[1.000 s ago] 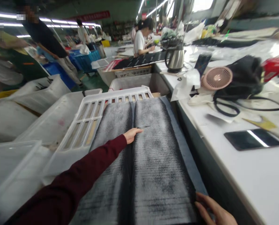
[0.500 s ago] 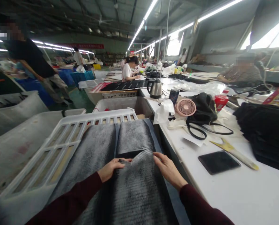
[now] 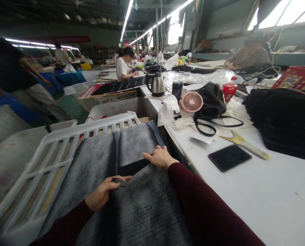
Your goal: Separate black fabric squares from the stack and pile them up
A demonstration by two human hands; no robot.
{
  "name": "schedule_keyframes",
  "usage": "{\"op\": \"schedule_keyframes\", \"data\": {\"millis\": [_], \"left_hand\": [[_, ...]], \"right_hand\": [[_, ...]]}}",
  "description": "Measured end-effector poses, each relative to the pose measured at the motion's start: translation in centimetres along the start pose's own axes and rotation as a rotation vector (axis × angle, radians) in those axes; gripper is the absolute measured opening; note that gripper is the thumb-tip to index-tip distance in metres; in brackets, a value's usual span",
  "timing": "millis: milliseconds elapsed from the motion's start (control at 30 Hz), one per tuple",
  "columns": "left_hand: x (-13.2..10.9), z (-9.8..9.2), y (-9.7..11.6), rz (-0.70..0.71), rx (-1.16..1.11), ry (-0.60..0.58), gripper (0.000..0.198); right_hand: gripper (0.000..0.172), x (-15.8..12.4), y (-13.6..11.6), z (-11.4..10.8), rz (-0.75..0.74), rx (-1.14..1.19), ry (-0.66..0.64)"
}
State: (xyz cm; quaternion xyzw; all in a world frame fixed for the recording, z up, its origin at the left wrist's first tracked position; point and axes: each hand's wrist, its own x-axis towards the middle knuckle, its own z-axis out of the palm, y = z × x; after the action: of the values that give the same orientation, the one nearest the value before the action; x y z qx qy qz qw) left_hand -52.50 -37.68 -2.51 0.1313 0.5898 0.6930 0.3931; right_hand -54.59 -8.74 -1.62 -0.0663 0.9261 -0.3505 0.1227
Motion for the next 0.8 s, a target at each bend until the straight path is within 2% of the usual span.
{"op": "schedule_keyframes", "data": {"millis": [67,167,300,467,600,800], "left_hand": [[-0.1,-0.2,-0.2,-0.044,-0.073,0.034,0.024],[0.2,-0.8,-0.6,-0.135,-0.242,0.153,0.030],[1.5,-1.4,-1.2,-0.248,-0.409,0.230,0.044],[2.2,-1.3,-2.0,-0.279,-0.435,0.211,0.069],[0.9,-1.2,-2.9,-0.328,-0.356,0.226,0.053],[-1.8,-0.8,-3.8,-0.497,-0.221,0.187,0.045]], "right_hand": [[0.062,-0.4,1.0,-0.4,0.032,0.104,-0.035],[0.079,-1.6,2.4,-0.3,0.057,0.319,-0.077],[0.094,-3.7,4.7,1.6,0.102,0.567,-0.053],[0.075,-5.7,6.6,3.9,0.205,0.671,0.016],[0.068,-6.7,7.4,4.3,0.291,0.720,-0.012],[0.078,-11.0,8.0,5.7,0.388,0.869,-0.142]]}}
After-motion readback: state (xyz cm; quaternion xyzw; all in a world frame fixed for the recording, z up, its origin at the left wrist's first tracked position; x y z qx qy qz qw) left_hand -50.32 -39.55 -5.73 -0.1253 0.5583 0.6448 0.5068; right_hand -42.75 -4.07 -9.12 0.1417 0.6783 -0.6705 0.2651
